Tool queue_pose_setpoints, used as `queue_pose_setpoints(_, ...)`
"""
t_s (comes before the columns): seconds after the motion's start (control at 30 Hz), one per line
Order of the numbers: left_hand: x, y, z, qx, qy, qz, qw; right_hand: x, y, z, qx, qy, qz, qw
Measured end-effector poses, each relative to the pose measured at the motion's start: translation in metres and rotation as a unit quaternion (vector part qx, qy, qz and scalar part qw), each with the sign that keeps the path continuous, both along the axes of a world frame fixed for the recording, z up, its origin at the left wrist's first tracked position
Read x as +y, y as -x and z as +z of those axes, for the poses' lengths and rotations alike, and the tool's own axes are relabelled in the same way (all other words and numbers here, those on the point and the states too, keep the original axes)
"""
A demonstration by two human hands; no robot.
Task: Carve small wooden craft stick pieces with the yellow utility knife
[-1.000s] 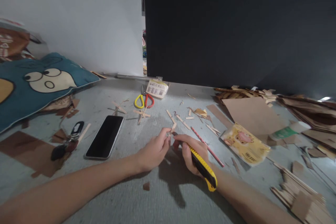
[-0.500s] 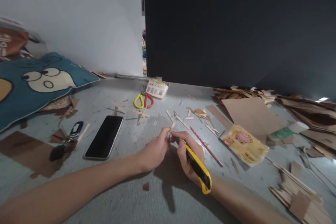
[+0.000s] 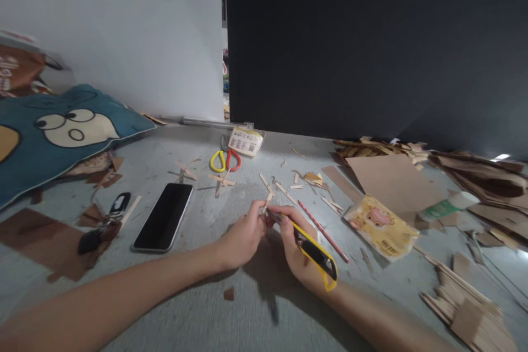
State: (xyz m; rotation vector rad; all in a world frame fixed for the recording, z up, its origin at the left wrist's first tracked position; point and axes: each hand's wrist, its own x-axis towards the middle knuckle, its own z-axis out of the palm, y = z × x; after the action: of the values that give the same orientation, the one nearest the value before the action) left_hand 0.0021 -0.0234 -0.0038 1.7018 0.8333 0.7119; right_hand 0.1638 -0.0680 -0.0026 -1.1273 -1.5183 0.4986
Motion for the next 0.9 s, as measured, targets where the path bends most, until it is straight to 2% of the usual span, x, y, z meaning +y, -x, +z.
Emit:
queue_pose_setpoints(0.17, 0.0015, -0.0018, -0.0012, -0.05, 0.066, -0.018, 0.996, -0.0004, -0.0072, 0.0052, 0.001, 0.039, 0.029, 0.999)
queue_pose_setpoints(0.33, 0.0028, -0.0027, -0.001, -0.097, 0.132, -0.009, 0.986, 0.0008, -0.0105, 0.0033, 0.003, 0.021, 0.065, 0.998)
queue_pose_setpoints(0.5, 0.0044, -0.003, -0.0005, -0.118, 0.142, 0.017, 0.983, 0.0025, -0.0086, -0.0005, -0.006, 0.029, 0.062, 0.998)
queue_pose_setpoints(0.9, 0.0069, -0.0029, 0.0038, -0.143, 0.178, 0.037, 0.973, 0.0029, -0.0056, -0.0006, 0.002, 0.03, 0.072, 0.997)
